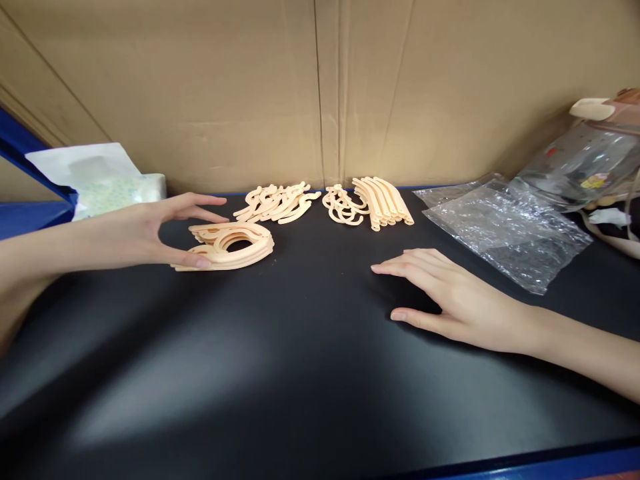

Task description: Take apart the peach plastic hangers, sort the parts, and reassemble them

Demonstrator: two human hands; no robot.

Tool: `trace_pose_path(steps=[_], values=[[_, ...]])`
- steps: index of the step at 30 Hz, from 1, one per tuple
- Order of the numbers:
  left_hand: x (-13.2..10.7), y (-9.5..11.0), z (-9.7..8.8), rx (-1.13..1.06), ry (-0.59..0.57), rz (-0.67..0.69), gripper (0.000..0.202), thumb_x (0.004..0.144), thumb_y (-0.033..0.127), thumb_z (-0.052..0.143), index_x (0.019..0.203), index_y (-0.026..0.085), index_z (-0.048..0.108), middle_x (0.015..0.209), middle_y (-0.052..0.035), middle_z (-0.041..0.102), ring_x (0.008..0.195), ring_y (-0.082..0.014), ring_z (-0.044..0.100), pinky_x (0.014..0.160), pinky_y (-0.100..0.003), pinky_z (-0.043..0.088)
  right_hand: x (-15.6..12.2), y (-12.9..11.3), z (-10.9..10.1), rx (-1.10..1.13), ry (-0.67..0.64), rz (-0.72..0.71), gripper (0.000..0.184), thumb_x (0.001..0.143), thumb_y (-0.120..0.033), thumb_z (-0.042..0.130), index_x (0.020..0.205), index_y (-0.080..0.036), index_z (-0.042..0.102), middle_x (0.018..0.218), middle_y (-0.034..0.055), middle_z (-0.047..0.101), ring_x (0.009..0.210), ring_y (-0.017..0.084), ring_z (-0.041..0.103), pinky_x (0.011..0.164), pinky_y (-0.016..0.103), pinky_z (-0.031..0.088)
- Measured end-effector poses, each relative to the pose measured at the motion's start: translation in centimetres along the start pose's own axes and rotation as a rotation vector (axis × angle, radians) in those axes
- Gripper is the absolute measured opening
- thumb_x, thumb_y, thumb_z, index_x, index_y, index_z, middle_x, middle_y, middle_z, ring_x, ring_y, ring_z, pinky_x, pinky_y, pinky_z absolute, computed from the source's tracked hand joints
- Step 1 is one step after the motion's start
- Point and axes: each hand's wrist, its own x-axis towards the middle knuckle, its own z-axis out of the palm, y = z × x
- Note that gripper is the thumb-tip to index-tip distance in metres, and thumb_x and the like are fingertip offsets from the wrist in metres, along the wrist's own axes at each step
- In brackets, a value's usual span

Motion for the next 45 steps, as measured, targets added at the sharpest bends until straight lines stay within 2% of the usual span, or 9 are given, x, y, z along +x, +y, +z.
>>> trace_pose_path(steps=[5, 14, 19, 22, 31, 38, 42, 45], values=[[-0.1, -0.8, 0.2, 0.02, -0.041, 0.005, 0.104, 0.066, 0.074, 0.068, 0.152, 0.036, 0.024, 0.14, -0.0017, 0.059, 0.124, -0.0355, 0.053, 0.11, -0.055, 0.03, 0.0, 0.0, 0.0, -0.017, 0.004, -0.019, 0.048, 0.096, -0.041, 0.053, 0.138, -0.018, 0.048, 0.126, 0.0122, 0.064, 0.119, 0.027, 0.057, 0.103, 0.047, 0.044], [0.2, -1.3, 0.3, 0.063, -0.04, -0.003, 0.101, 0.066, 0.075, 0.066, 0.15, 0.032, 0.03, 0.143, -0.0035, 0.056, 0.12, -0.0348, 0.056, 0.107, -0.054, 0.034, 0.0, 0.1, 0.1, -0.014, 0.01, -0.021, 0.047, 0.096, -0.041, 0.053, 0.138, -0.019, 0.049, 0.127, 0.012, 0.064, 0.119, 0.027, 0.057, 0.102, 0.047, 0.044], [0.1, -1.0, 0.3, 0.063, -0.036, -0.007, 0.103, 0.064, 0.076, 0.066, 0.15, 0.033, 0.03, 0.138, -0.0036, 0.06, 0.122, -0.0355, 0.056, 0.109, -0.054, 0.032, 0.0, 0.0, 0.0, -0.008, 0.004, -0.011, 0.047, 0.096, -0.042, 0.052, 0.137, -0.02, 0.049, 0.127, 0.0119, 0.064, 0.119, 0.027, 0.057, 0.103, 0.048, 0.044], [0.1, -1.1, 0.4, 0.059, -0.053, -0.009, 0.098, 0.067, 0.074, 0.066, 0.15, 0.035, 0.03, 0.14, -0.0029, 0.058, 0.122, -0.0348, 0.055, 0.108, -0.053, 0.034, 0.0, 0.0, 0.0, -0.006, 0.006, -0.012, 0.047, 0.096, -0.041, 0.052, 0.137, -0.019, 0.049, 0.126, 0.012, 0.064, 0.119, 0.027, 0.058, 0.103, 0.048, 0.044], [0.0, -0.7, 0.0, 0.069, -0.062, -0.037, 0.101, 0.064, 0.076, 0.065, 0.15, 0.031, 0.034, 0.145, -0.0058, 0.054, 0.122, -0.0356, 0.056, 0.107, -0.052, 0.036, 0.0, 0.1, 0.0, -0.009, 0.006, -0.015, 0.048, 0.096, -0.041, 0.053, 0.138, -0.019, 0.049, 0.127, 0.0121, 0.064, 0.119, 0.027, 0.057, 0.104, 0.047, 0.043], [0.0, -0.5, 0.1, 0.077, -0.048, -0.042, 0.097, 0.065, 0.073, 0.066, 0.148, 0.033, 0.036, 0.144, -0.0034, 0.055, 0.121, -0.0345, 0.057, 0.107, -0.052, 0.037, 0.0, 0.0, -0.1, 0.0, 0.005, 0.0, 0.047, 0.096, -0.042, 0.052, 0.137, -0.02, 0.05, 0.126, 0.012, 0.065, 0.117, 0.027, 0.058, 0.102, 0.048, 0.045], [-0.1, -0.5, 0.1, 0.052, -0.037, -0.005, 0.108, 0.06, 0.075, 0.069, 0.15, 0.031, 0.031, 0.149, -0.0055, 0.05, 0.122, -0.035, 0.056, 0.105, -0.048, 0.04, 0.1, 0.0, 0.0, 0.009, 0.005, 0.005, 0.047, 0.096, -0.043, 0.052, 0.138, -0.022, 0.05, 0.126, 0.0117, 0.065, 0.118, 0.028, 0.059, 0.103, 0.051, 0.045], [-0.3, 0.7, 0.3, 0.032, 0.041, 0.03, 0.114, 0.057, 0.077, 0.07, 0.153, 0.033, 0.026, 0.154, -0.0055, 0.042, 0.121, -0.0356, 0.055, 0.101, -0.045, 0.043, 0.1, 0.1, 0.0, 0.007, 0.0, 0.004, 0.047, 0.096, -0.043, 0.052, 0.139, -0.022, 0.05, 0.127, 0.0118, 0.064, 0.119, 0.028, 0.058, 0.104, 0.052, 0.044]])
